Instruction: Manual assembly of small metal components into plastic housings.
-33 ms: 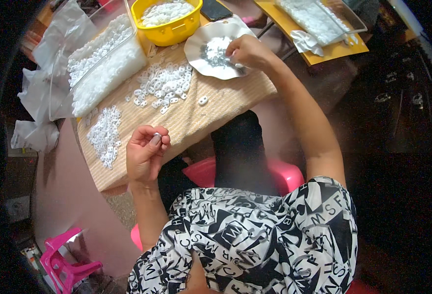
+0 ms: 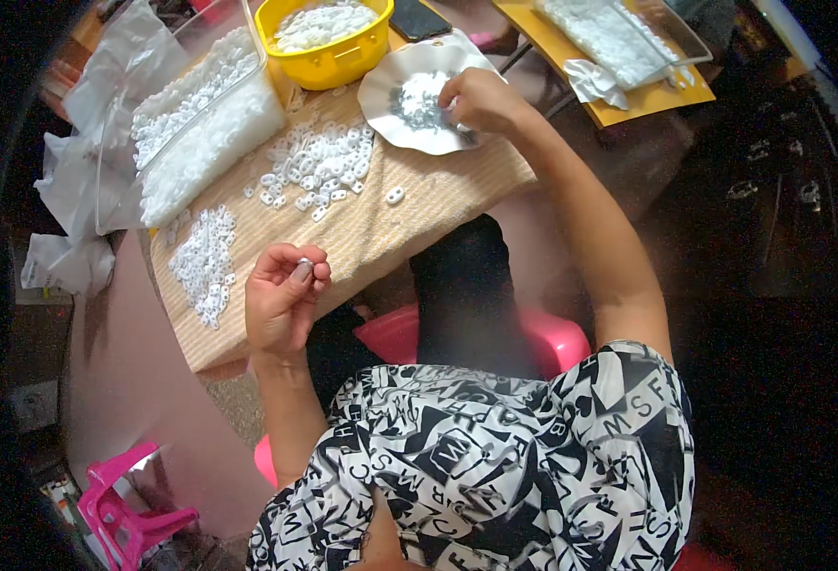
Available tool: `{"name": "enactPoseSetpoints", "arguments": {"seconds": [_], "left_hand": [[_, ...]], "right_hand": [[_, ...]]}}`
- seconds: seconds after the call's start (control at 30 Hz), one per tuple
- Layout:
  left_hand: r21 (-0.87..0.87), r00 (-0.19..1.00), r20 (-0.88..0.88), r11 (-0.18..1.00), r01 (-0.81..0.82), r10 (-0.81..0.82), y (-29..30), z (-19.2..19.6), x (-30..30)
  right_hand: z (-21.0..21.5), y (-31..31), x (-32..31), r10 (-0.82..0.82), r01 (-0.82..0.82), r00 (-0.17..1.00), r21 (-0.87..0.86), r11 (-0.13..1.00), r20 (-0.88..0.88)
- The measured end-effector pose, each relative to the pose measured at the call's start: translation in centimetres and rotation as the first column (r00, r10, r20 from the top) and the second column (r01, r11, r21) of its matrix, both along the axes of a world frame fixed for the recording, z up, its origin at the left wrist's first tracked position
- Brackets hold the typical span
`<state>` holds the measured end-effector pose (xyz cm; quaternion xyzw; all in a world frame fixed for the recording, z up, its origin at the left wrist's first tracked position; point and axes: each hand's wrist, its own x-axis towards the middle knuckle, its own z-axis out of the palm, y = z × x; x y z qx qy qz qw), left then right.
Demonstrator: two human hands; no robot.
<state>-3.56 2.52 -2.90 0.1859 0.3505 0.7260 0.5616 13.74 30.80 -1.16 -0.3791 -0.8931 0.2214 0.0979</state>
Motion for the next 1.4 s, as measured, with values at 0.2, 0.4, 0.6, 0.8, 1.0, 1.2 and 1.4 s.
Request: {"name": "enactPoseSetpoints", "arguments": {"seconds": [0.2, 0.4, 0.6, 0.8, 1.0, 1.2, 1.4], "left_hand": [[0.023, 0.994, -0.105, 0.999, -0.036, 0.038, -0.3, -0.9, -0.9], [0.005, 0.992, -0.093, 0.996, -0.089, 0.089, -0.6, -0.6, -1.0], [-0.011, 0.994, -0.021, 0.995, -0.104, 0.103, -0.3, -0.4, -0.6], [-0.076, 0.984, -0.11, 0.986, -0.149, 0.14, -0.9, 0.3, -0.7], [-0.003, 0.993, -0.054, 0.994, -0.109, 0.108, -0.6, -0.3, -0.6], [0.034, 0.993, -0.072, 0.996, -0.088, 0.09, -0.8, -0.2, -0.8], [-0.008, 0.992, 0.012, 0.992, -0.124, 0.124, -0.9, 0.9, -0.2]], "right_hand": [[-0.6, 2.5, -3.6, -0.073, 0.074, 0.997, 0.232, 0.97, -0.013], [-1.3, 4.1, -5.5, -0.08, 0.042, 0.978, 0.199, 0.979, 0.19], [-0.7, 1.7, -5.9, -0.003, -0.062, 0.956, 0.214, 0.975, 0.293], [-0.2, 0.0, -5.5, 0.018, -0.067, 0.987, 0.301, 0.951, 0.161], [-0.2, -0.9, -5.5, -0.052, 0.018, 0.99, 0.255, 0.967, 0.128], [-1.0, -0.3, -5.1, -0.023, -0.012, 0.99, 0.252, 0.968, 0.136], [-0.5, -1.0, -4.3, -0.124, 0.113, 0.992, 0.283, 0.952, 0.021]]}}
